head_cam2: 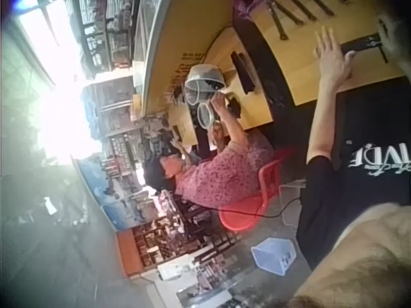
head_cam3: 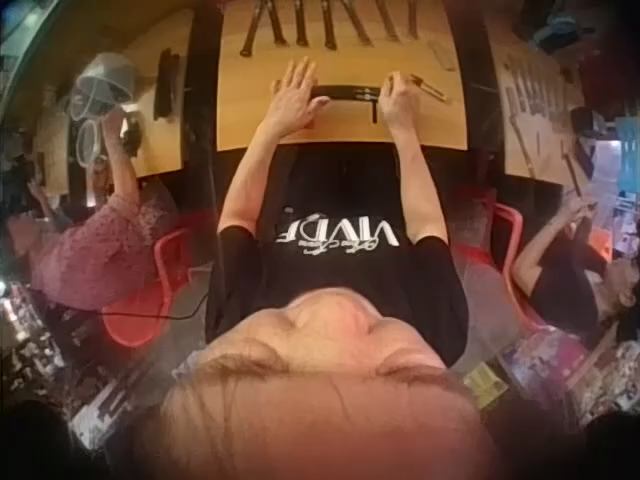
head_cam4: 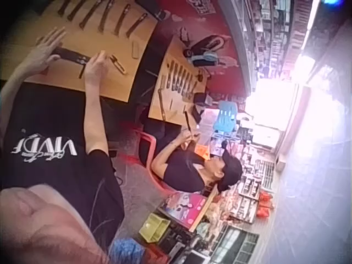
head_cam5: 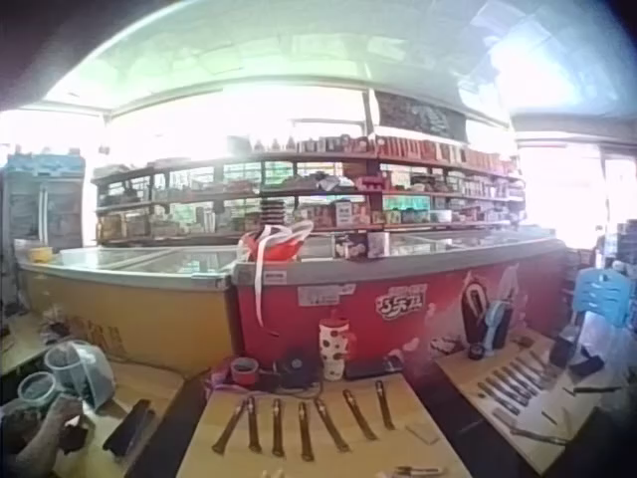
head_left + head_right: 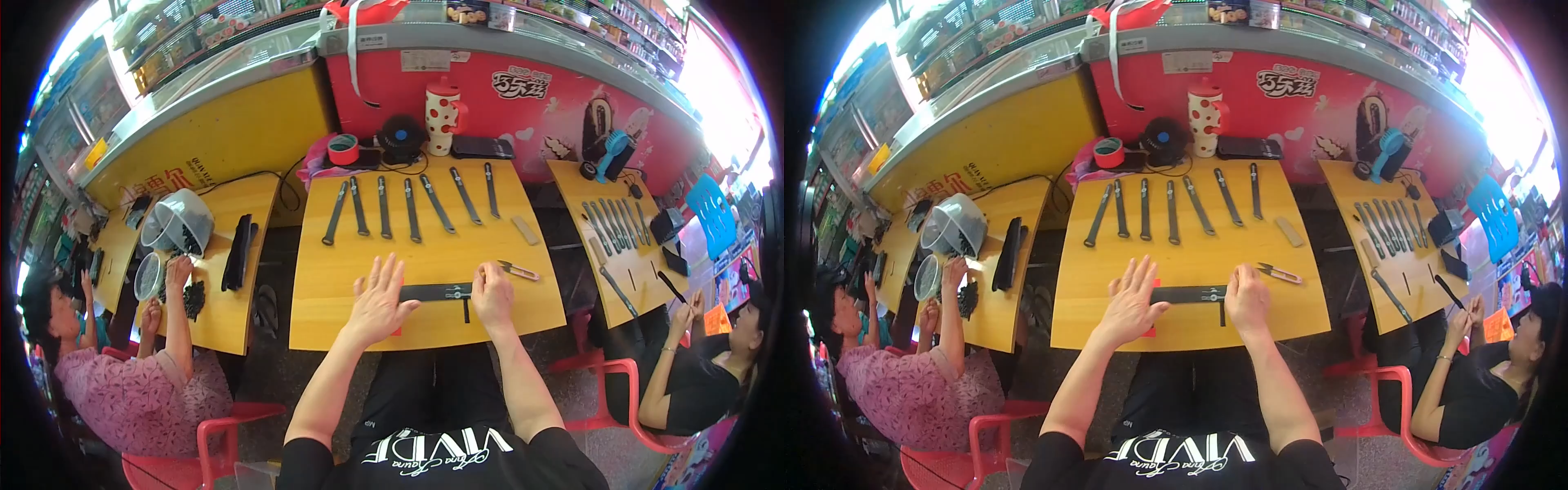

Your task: Assembling plastic buckles and tags onto black elastic straps at a workshop table.

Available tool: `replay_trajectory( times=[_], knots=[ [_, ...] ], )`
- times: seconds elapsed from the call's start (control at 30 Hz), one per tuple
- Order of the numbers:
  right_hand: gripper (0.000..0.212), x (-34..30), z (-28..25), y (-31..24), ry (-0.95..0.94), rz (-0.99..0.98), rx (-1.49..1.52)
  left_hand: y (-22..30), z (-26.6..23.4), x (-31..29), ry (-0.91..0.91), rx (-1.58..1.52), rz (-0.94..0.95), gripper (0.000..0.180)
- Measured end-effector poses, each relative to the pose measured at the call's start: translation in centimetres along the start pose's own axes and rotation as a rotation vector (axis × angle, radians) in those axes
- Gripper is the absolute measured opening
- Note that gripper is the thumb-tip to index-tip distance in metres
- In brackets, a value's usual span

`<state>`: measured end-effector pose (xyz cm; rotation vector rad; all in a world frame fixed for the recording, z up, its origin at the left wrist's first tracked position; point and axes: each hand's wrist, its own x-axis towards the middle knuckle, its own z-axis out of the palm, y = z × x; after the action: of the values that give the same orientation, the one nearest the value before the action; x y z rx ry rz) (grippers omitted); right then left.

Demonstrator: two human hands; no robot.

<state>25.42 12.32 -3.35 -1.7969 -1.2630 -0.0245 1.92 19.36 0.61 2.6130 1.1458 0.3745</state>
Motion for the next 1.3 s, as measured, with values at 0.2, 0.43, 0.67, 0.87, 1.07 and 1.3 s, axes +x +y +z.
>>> replay_trajectory(
  times=[0.2, 0.43, 0.67, 0.87, 1.07, 1.3],
  knots=[
    [0.005, -0.2, 1.1, 1.3, -0.126, -0.224, -0.553, -0.6, 3.0, 1.1, -0.191, 0.116, -0.059, 0.087],
    [0.008, 0.1, 0.4, 1.5, -0.037, -0.093, -0.277, -7.7, 2.0, 3.9, 0.443, -0.052, -0.526, 0.041],
    [0.011, 0.1, 0.3, 1.8, -0.022, -0.116, -0.214, -13.8, -0.7, 8.6, 0.395, 0.144, -0.799, 0.045],
    [0.010, -0.4, 0.1, 1.9, -0.020, -0.137, -0.208, -20.4, -0.8, 7.7, 0.379, -0.496, -1.189, 0.033],
    [0.006, -1.1, -0.6, 0.5, 0.073, -0.035, 0.090, -17.4, -5.3, 0.8, 0.874, -1.041, -0.502, 0.019],
    [0.045, -7.2, -4.6, -8.9, -0.857, 0.541, 1.443, 2.7, -8.4, -8.3, -0.137, -1.243, -0.375, 0.008]
  ],
)
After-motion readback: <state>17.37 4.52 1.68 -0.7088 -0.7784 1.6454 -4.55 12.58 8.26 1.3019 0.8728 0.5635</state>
